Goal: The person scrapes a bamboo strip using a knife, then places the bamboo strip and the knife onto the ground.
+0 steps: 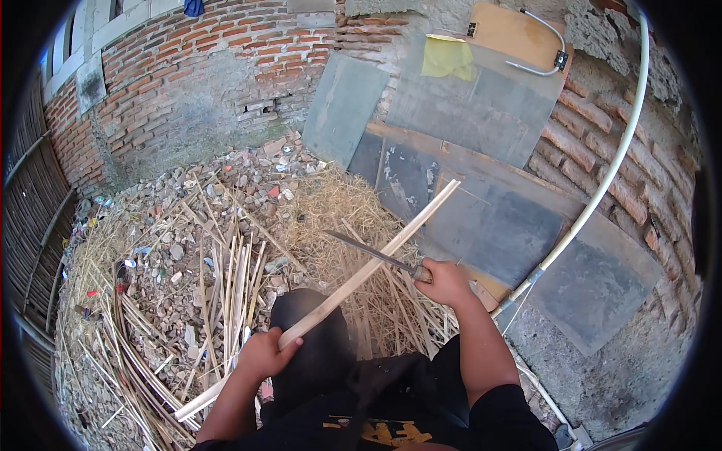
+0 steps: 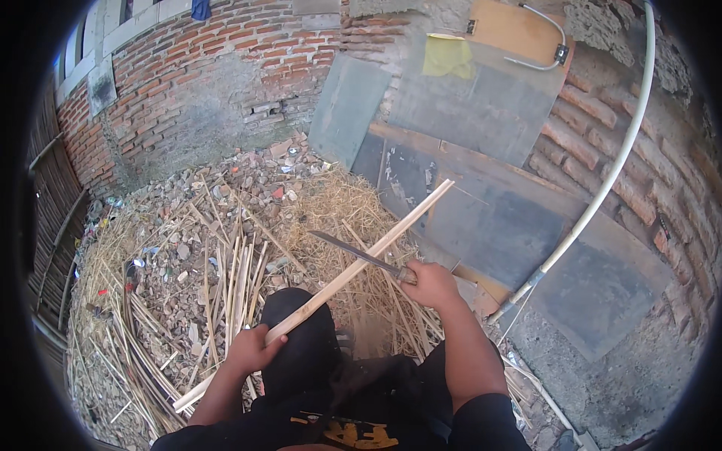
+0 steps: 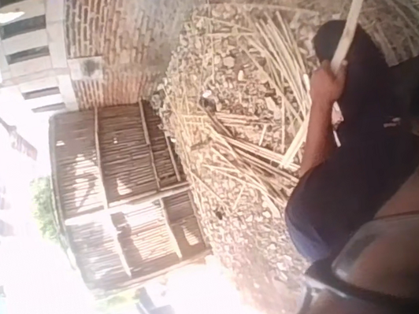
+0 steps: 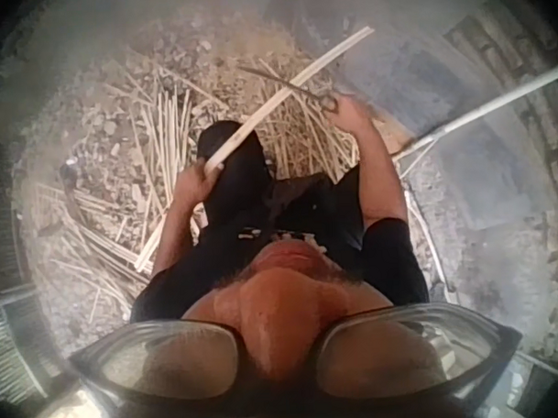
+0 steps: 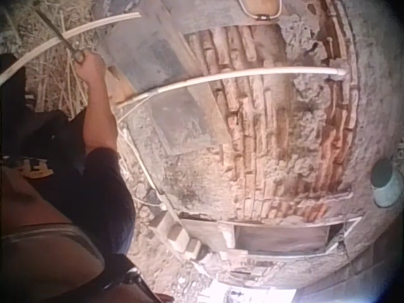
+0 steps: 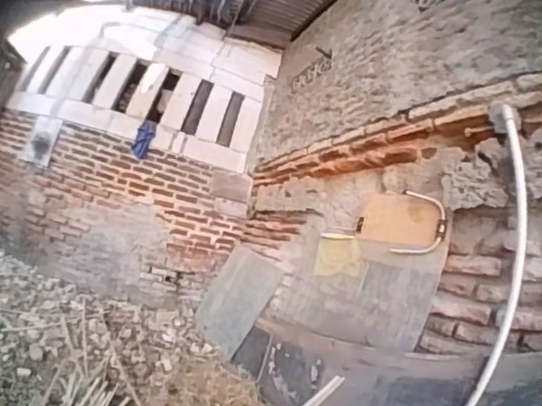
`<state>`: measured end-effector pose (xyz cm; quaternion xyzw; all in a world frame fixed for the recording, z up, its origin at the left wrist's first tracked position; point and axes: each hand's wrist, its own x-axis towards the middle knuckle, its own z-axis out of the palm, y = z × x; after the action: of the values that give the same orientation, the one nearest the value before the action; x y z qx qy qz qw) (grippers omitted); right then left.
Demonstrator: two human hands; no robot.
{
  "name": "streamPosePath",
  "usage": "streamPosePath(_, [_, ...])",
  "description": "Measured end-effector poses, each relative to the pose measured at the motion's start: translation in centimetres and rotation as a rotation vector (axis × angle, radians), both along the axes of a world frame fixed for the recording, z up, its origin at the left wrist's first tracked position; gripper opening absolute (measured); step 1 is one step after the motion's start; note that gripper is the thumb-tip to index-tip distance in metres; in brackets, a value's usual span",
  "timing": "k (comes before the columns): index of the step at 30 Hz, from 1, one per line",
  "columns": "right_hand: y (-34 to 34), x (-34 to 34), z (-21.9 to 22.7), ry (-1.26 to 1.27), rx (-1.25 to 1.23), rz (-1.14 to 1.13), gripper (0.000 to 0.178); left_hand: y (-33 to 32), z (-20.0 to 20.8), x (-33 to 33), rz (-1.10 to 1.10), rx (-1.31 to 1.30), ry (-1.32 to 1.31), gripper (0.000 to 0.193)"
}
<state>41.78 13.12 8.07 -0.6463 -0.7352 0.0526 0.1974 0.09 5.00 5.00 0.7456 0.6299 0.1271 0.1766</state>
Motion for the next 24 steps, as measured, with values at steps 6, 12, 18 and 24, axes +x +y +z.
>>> streamPosePath(6, [-0.9, -1.1, 0.4, 0.001, -0.108, 0.033, 0.035, -0.1, 0.0, 0.2, -0.016, 0.018, -0.007, 0.060])
streamPosePath(12, [-1.2, -0.3, 0.4, 0.039, -0.123, 0.020, 0.037, 0.2, 0.9, 1.2, 0.002, -0.030, 0.022, 0.056])
streamPosePath(18, [-1.5, 0.3, 0.7, 0.000, -0.152, 0.005, 0.038, 0.6, 0.7, 1.8, -0.021, -0.005, 0.031, 0.055])
streamPosePath(24, [0.0, 0.8, 2.6, -0.119, -0.180, 0.081, 0.038, 0.8, -0.2, 1.7, -0.026, 0.063, 0.022, 0.056])
